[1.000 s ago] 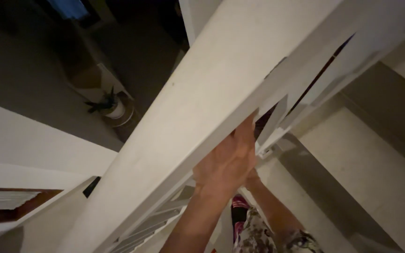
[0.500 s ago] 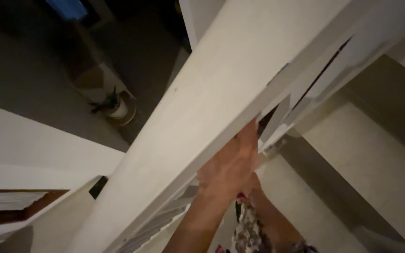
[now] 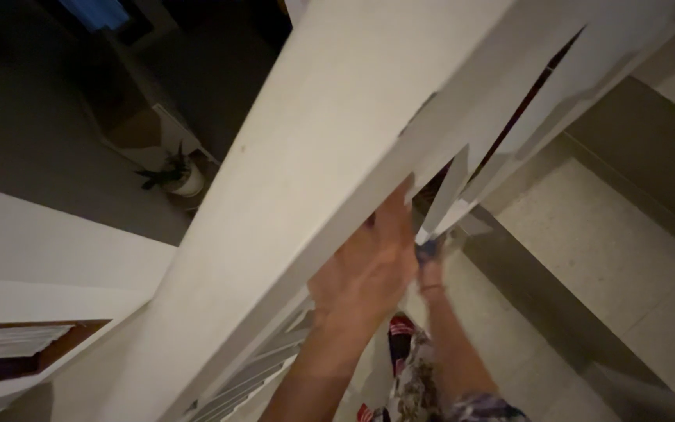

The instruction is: Cleaning the railing and balusters of a staircase with a cloth.

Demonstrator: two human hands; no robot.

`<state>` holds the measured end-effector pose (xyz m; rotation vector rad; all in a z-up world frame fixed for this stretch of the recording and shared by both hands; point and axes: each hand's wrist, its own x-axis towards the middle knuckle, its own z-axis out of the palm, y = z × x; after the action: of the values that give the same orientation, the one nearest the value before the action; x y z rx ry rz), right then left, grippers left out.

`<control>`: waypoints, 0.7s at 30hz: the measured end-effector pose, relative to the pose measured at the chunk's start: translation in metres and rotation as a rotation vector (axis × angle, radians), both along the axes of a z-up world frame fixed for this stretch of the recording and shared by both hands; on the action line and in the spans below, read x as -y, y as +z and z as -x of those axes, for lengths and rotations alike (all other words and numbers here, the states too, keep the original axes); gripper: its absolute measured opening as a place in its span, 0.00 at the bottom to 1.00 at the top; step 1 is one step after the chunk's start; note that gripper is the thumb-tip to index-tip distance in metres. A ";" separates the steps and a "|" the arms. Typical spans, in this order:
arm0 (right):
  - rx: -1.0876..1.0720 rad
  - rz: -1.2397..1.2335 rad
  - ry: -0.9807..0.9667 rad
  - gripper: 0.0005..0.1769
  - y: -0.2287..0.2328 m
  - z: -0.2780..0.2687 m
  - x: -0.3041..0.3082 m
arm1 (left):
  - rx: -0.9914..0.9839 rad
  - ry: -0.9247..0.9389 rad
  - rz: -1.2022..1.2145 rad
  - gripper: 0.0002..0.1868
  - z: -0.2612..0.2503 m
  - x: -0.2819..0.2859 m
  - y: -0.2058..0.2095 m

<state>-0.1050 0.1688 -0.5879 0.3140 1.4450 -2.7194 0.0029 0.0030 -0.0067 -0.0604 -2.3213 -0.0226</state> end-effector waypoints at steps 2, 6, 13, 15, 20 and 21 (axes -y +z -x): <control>0.018 0.027 0.004 0.27 0.045 -0.026 0.025 | -0.092 0.030 0.043 0.16 -0.002 0.000 0.011; 0.101 0.124 0.029 0.27 0.102 -0.036 0.072 | -0.150 -0.007 0.017 0.21 0.000 0.001 0.010; 0.260 0.292 0.095 0.28 0.099 -0.079 0.088 | -0.055 -0.087 -0.114 0.27 -0.001 0.001 0.020; 0.305 0.337 0.115 0.28 0.096 -0.089 0.090 | -0.061 -0.078 -0.109 0.29 -0.003 0.000 0.024; 0.219 0.432 0.146 0.32 0.111 -0.117 0.072 | 0.023 -0.142 -0.254 0.27 -0.005 0.002 0.015; 0.074 0.472 0.148 0.36 0.147 -0.124 0.068 | 0.078 -0.149 -0.299 0.27 -0.005 0.003 0.013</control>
<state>0.0189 0.1010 -0.4408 0.2643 0.7382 -2.7773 0.0075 0.0001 0.0065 -0.0818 -2.3611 -0.4527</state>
